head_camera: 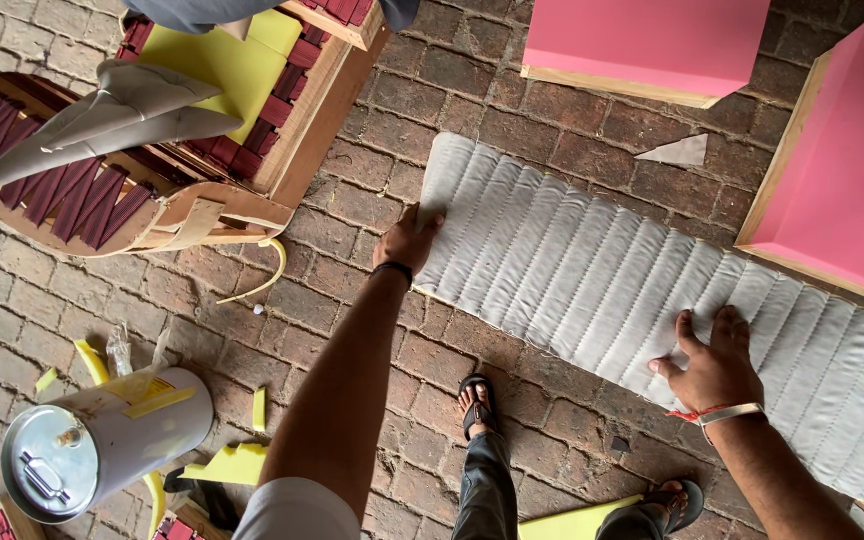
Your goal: The person staples fabric onto a tufted cushion, then moves to a wooden frame where they attach a long strip of quilted foam using a pneumatic staple gun. They handle pink foam blocks, a wooden frame, and various fabric pieces while working in a cluttered workshop.
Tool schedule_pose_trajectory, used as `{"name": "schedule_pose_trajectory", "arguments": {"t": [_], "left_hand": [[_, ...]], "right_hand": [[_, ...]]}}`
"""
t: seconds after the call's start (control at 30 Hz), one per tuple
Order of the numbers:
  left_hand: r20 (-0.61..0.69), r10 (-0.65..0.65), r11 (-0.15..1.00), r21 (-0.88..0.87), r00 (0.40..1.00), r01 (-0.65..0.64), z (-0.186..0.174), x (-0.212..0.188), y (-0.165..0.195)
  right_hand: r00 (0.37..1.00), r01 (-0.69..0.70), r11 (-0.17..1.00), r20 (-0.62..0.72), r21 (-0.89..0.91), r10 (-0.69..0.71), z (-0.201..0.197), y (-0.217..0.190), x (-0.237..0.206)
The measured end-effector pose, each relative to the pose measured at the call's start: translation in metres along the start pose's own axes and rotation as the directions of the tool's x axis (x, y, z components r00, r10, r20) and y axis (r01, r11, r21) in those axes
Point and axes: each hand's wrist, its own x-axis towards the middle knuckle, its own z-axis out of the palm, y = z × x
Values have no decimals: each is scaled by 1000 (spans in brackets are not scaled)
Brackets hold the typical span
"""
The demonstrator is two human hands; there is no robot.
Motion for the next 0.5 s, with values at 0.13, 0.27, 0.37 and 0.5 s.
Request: {"name": "schedule_pose_trajectory", "arguments": {"t": [0.13, 0.27, 0.37, 0.5], "left_hand": [[184, 60, 939, -344, 981, 7, -11, 22, -9], [-67, -80, 901, -432, 994, 43, -14, 29, -21], [-312, -68, 974, -227, 948, -5, -9, 25, -33], [-400, -79, 995, -82, 913, 51, -6, 18, -47]], "right_hand": [[1000, -12, 1000, 2, 6, 12, -2, 0, -1], [1000, -6, 1000, 2, 22, 6, -8, -1, -6], [999, -25, 999, 45, 25, 24, -16, -3, -15], [996, -74, 992, 49, 99, 69, -23, -8, -27]]}}
